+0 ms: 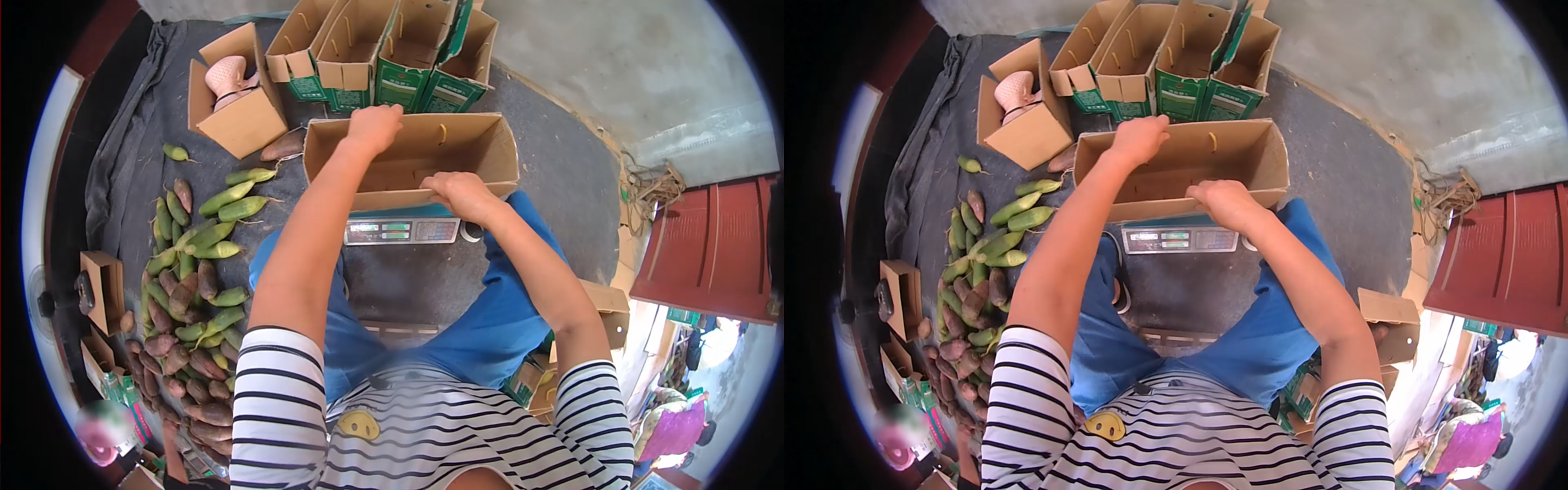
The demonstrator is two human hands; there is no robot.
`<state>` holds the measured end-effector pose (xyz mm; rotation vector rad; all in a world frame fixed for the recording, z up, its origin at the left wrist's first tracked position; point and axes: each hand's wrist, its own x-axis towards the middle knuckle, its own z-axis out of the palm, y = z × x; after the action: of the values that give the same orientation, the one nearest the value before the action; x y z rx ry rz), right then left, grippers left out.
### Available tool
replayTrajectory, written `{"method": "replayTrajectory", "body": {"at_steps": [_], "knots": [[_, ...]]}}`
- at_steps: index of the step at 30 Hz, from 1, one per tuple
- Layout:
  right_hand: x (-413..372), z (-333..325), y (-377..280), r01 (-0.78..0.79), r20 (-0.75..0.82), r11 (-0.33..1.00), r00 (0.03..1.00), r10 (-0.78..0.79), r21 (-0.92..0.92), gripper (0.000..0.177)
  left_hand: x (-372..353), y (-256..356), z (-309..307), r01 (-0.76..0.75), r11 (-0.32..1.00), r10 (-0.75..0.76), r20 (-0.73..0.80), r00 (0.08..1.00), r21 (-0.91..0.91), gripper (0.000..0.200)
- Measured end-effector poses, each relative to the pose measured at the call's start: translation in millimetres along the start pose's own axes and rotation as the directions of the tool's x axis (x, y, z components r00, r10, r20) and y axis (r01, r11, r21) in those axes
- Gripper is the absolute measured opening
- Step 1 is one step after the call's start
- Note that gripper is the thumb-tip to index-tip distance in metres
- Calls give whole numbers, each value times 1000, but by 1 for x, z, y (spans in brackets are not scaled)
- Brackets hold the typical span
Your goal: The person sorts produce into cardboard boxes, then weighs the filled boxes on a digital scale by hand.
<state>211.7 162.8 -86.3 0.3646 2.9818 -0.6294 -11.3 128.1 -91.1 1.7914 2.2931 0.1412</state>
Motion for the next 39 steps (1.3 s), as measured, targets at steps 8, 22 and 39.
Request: {"method": "replayTrajectory", "body": {"at_steps": [8, 22, 39], "knots": [[2, 0, 8, 11, 27, 999, 1000, -13, 43, 22, 6, -21, -2, -110, 989, 106, -43, 993, -97, 33], [-6, -72, -36, 94, -335, 996, 938, -86, 6, 37, -351, -97, 46, 315, 812, -462, -212, 861, -491, 26], [-88, -215, -234, 670, -747, 636, 181, -640, -383, 44, -564, -60, 257, 804, 533, -697, 402, 593, -262, 40]]}}
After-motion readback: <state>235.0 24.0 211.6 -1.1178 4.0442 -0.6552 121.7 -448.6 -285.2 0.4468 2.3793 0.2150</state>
